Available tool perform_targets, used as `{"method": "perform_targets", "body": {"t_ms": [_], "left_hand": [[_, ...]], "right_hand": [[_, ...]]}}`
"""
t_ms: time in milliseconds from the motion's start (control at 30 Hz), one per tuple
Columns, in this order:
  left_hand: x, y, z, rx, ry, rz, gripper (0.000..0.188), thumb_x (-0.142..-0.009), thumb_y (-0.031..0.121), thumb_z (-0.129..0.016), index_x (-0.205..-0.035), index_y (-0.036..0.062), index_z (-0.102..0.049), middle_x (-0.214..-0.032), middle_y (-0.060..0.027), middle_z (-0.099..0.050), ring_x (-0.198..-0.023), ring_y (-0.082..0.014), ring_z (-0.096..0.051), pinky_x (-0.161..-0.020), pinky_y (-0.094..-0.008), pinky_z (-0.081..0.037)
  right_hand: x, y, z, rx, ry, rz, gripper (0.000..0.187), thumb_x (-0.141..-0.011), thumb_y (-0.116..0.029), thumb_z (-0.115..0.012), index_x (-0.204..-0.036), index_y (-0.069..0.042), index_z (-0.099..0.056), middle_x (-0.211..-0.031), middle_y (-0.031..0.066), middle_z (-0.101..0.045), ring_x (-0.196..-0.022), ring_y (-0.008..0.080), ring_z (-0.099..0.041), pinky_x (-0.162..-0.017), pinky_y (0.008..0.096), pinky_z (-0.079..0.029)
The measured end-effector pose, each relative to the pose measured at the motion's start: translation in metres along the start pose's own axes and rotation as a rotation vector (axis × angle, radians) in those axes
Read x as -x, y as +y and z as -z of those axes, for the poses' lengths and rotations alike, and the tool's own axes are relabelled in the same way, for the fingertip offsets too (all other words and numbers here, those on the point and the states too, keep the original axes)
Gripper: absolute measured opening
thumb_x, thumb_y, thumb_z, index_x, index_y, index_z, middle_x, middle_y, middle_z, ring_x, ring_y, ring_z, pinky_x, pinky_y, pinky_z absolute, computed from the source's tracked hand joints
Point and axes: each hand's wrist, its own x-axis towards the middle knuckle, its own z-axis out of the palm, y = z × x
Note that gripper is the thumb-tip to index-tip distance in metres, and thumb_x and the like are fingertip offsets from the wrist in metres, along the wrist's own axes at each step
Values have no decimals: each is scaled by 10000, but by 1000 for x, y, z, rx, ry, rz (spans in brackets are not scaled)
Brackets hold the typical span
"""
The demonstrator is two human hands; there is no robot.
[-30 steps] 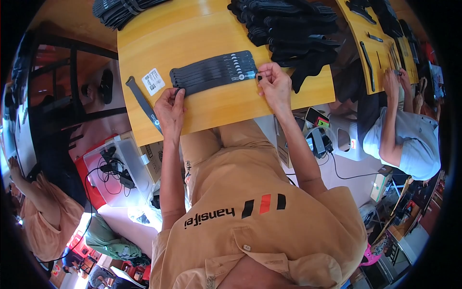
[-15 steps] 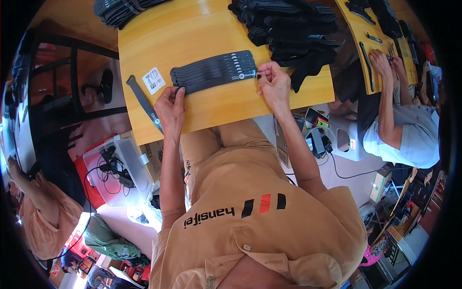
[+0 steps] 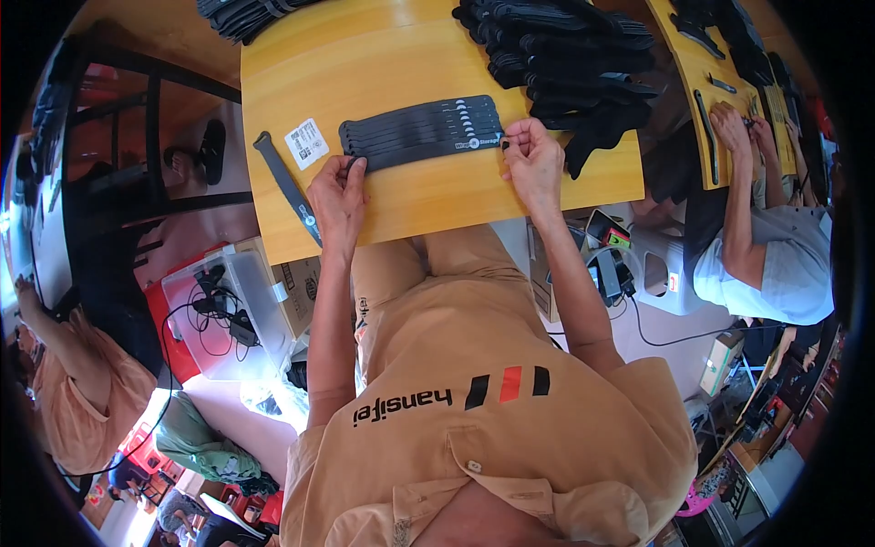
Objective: Manually attaching fasteners and components to black textile straps at a production workstation.
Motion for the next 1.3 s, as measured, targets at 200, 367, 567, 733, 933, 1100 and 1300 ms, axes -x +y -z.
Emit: {"method": "perform_targets", "body": {"t_ms": [200,367,567,733,933,1100,1300], "left_hand": [[5,6,-4,-143,52,-67,206,-843,154,-614,-855,-47,-574,-609,-93,-579,-456,-119,-530,-428,-262,-403],[3,-3,-7,-247,103,-160,200,-838,147,-620,-829,-44,-560,-584,-96,-569,-456,-127,-530,-437,-270,-405],[6,1,-9,-258,155,-168,171,-796,94,-646,-762,-27,-531,-633,-140,-549,-545,-246,-522,-530,-351,-419],[7,6,-11,-268,143,-140,174,-792,76,-640,-750,-24,-503,-648,-154,-537,-563,-277,-518,-540,-371,-413],[6,2,-11,-304,161,-223,169,-789,60,-632,-756,-30,-493,-676,-178,-541,-614,-326,-515,-574,-393,-408],[5,-1,-10,-280,148,-198,175,-789,64,-632,-759,-29,-487,-681,-179,-543,-620,-328,-519,-576,-396,-406],[1,-4,-10,-336,151,-262,170,-799,85,-632,-781,-22,-502,-660,-154,-553,-589,-274,-537,-560,-365,-421]], "right_hand": [[1,-1,-2,-5,8,-49,121,-715,67,-554,-810,-5,-572,-636,43,-579,-529,89,-535,-507,238,-453],[1,0,-1,110,-11,8,107,-776,41,-540,-856,-22,-573,-671,-4,-560,-546,38,-494,-418,195,-457],[2,-4,-3,130,17,65,108,-750,34,-563,-843,-20,-572,-643,-6,-544,-531,42,-493,-420,195,-452],[2,-5,-3,148,24,64,110,-746,40,-566,-840,-17,-572,-641,-1,-543,-532,46,-493,-420,195,-447],[2,-5,-3,128,35,70,122,-693,48,-580,-806,8,-566,-622,71,-568,-510,120,-538,-498,250,-448],[2,-6,-3,116,25,24,115,-691,43,-586,-799,8,-568,-607,68,-562,-510,118,-537,-498,252,-448],[-2,-6,-2,98,20,0,99,-686,41,-596,-773,3,-571,-597,65,-561,-510,112,-533,-498,252,-445]]}}
